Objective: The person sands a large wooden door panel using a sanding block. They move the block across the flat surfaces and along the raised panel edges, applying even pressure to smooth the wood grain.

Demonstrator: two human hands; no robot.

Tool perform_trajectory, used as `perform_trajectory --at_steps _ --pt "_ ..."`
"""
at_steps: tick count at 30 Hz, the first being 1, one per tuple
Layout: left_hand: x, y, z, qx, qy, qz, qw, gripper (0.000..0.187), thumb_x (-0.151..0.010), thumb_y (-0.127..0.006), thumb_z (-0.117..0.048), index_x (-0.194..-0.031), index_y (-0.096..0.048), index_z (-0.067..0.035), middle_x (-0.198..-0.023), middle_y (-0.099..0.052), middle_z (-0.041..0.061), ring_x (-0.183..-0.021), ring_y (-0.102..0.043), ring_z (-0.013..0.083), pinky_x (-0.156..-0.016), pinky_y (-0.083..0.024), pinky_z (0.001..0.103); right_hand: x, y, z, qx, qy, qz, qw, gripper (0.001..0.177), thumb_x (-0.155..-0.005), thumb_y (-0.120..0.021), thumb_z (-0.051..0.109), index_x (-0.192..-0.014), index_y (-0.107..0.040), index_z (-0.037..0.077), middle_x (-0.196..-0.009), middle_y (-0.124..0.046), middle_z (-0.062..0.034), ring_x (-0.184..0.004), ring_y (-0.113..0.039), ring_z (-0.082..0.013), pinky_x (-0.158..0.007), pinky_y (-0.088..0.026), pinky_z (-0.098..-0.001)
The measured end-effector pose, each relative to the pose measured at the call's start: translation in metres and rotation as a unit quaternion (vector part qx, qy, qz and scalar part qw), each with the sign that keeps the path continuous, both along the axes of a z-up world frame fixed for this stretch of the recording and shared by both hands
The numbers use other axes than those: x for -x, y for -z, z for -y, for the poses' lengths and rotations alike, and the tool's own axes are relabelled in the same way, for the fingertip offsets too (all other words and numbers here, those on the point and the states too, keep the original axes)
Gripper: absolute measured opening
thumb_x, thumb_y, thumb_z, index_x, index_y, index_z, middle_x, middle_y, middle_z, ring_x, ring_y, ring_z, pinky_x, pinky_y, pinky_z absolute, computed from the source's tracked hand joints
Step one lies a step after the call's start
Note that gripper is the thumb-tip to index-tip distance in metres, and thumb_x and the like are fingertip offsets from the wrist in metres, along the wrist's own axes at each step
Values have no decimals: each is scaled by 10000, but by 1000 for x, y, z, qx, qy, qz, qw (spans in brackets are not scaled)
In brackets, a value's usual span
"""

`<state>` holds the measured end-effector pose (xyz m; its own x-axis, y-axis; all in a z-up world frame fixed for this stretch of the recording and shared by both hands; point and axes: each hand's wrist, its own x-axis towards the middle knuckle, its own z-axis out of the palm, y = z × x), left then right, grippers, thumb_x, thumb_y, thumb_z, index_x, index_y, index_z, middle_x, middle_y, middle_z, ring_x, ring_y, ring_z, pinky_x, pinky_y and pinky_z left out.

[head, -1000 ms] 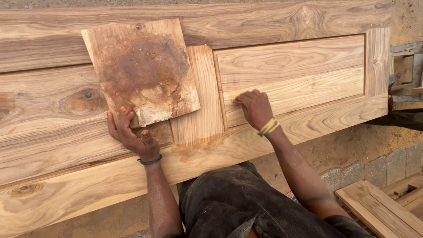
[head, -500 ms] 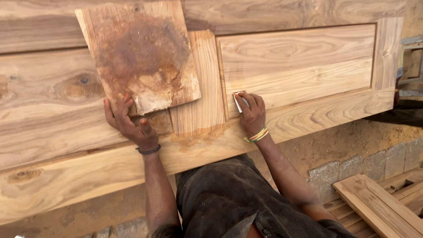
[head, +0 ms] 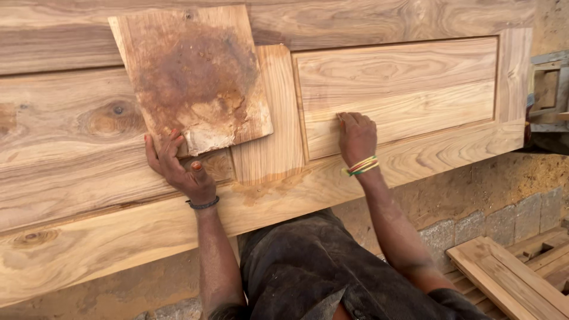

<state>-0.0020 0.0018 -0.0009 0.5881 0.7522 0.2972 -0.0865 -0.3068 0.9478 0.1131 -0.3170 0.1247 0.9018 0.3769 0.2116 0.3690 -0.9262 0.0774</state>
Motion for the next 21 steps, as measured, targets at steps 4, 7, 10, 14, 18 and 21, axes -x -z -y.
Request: perform_trajectory --at_steps 4,7,10,14,18,21 --pt "3 2 0 -35 -6 -22 999 798 -1061 -285 -738 -1183 -605 -17 -1296 -669 170 -1564 -256 354 -1298 -343 579 11 13 -22 -4 -2 -3 1000 181 -955 -635 71 -1104 -717 10 -1059 -715 -146 -963 -650 -338 -882 -479 -463" --pt "0 3 1 -37 -11 -25 999 795 -1055 -281 -739 -1179 -608 -25 -1267 -681 155 -1565 -249 353 -1302 -337 580 16 27 -35 33 4 -39 999 193 -996 -603 43 -1142 -727 23 -1088 -721 -150 -958 -662 -275 -888 -493 -429" --pt "0 2 1 -28 -7 -21 999 795 -1062 -286 -746 -1192 -599 -27 -1302 -662 171 -1566 -240 353 -1297 -363 572 37 30 -37 21 -43 -59 997 224 -960 -612 74 -1139 -742 40 -1097 -747 -123 -973 -662 -258 -903 -495 -417" --pt "-3 2 1 -29 -9 -15 999 796 -1053 -292 -750 -1193 -600 -30 -1304 -662 178 -1568 -249 336 -1291 -374 568 36 21 -18 56 -80 -100 990 193 -983 -638 144 -1124 -770 148 -1132 -771 -70 -972 -672 -191 -904 -487 -404" --pt "-1 1 0 -26 -9 -16 999 787 -1059 -297 -745 -1186 -601 -30 -1312 -654 197 -1562 -262 328 -1242 -368 552 36 -13 8 46 -134 -188 972 183 -935 -690 159 -1096 -777 152 -1081 -780 -49 -927 -671 -199 -852 -485 -398" --pt "0 3 0 -32 -9 -18 999 793 -1060 -296 -741 -1190 -598 -20 -1296 -664 183 -1568 -249 332 -1282 -397 558 36 -25 18 -2 -161 -160 974 192 -933 -711 115 -1118 -762 117 -1077 -771 -64 -934 -668 -204 -838 -499 -377"
